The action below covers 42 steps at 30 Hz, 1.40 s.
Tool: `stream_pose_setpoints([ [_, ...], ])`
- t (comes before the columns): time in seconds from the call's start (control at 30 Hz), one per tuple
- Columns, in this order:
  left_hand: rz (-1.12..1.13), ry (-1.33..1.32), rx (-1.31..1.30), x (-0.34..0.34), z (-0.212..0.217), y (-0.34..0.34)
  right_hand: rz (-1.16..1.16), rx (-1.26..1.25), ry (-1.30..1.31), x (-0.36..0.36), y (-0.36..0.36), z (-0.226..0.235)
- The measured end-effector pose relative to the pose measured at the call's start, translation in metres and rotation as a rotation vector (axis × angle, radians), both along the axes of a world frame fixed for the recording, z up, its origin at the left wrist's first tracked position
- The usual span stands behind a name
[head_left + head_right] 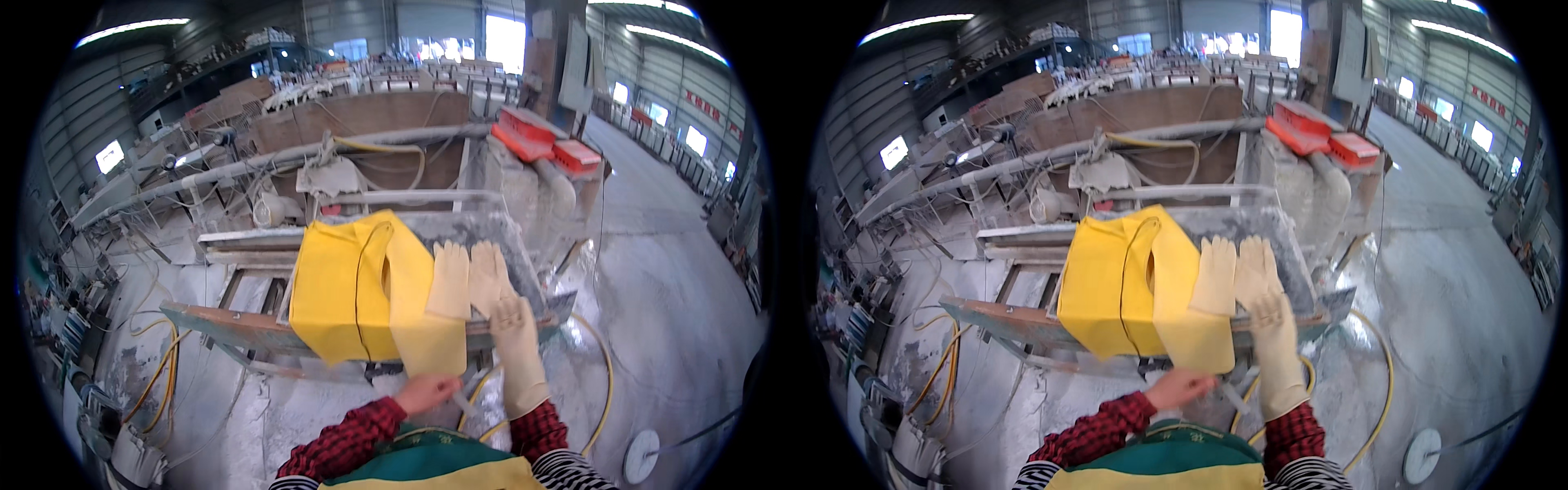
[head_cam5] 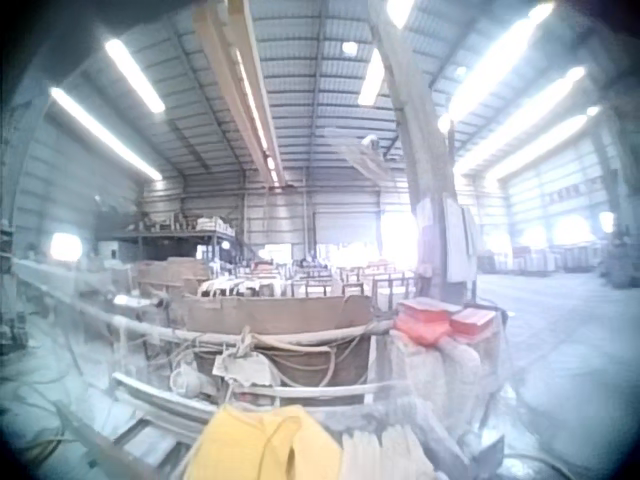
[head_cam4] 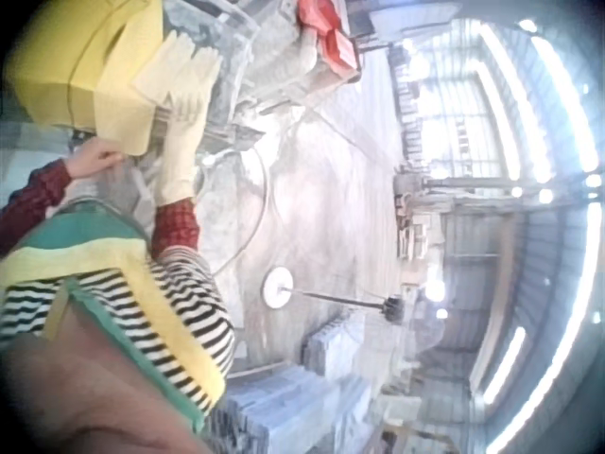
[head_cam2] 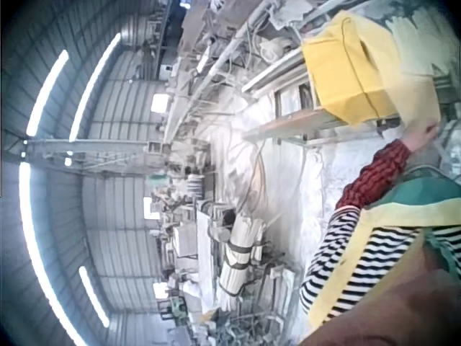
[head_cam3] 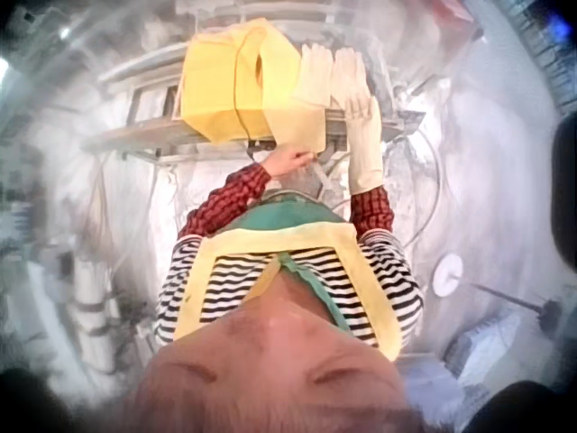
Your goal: The person puts on gloves and positions a large stone slab on a conveyor machine. They operate the machine controls to cut the slab and then remove the cut pieces from the conveyor. The person repeats this process with additional slabs.
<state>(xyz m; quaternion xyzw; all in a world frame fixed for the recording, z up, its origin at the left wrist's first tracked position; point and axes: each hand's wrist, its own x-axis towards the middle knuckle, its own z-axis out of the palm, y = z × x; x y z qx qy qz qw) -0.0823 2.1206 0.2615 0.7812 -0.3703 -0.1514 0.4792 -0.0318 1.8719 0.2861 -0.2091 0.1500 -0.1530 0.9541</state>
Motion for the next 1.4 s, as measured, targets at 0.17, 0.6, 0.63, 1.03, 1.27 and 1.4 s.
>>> stream_pose_setpoints([
  [0.17, 0.334, 0.838, -0.211, 0.044, -0.041, 0.020, -0.129, -0.193, 0.018, -0.095, -0.067, -0.037],
  [0.6, 0.593, 1.316, -0.758, 0.162, -0.107, -0.047, -0.543, -0.273, 0.254, -0.239, -0.071, -0.046],
  [0.63, 0.594, 1.332, -0.803, 0.171, -0.114, -0.050, -0.532, -0.315, 0.208, -0.243, -0.072, -0.050],
  [1.03, 1.017, 0.963, -0.689, 0.183, -0.089, -0.091, -0.312, -0.889, 0.514, -0.253, -0.018, 0.053],
  [1.27, 0.912, 0.768, -0.874, 0.207, -0.147, -0.097, -0.473, -0.306, 0.242, -0.240, -0.079, -0.067],
  [1.4, 0.932, 0.836, -0.811, 0.222, -0.159, -0.094, -0.518, -0.264, 0.360, -0.226, -0.058, -0.034],
])
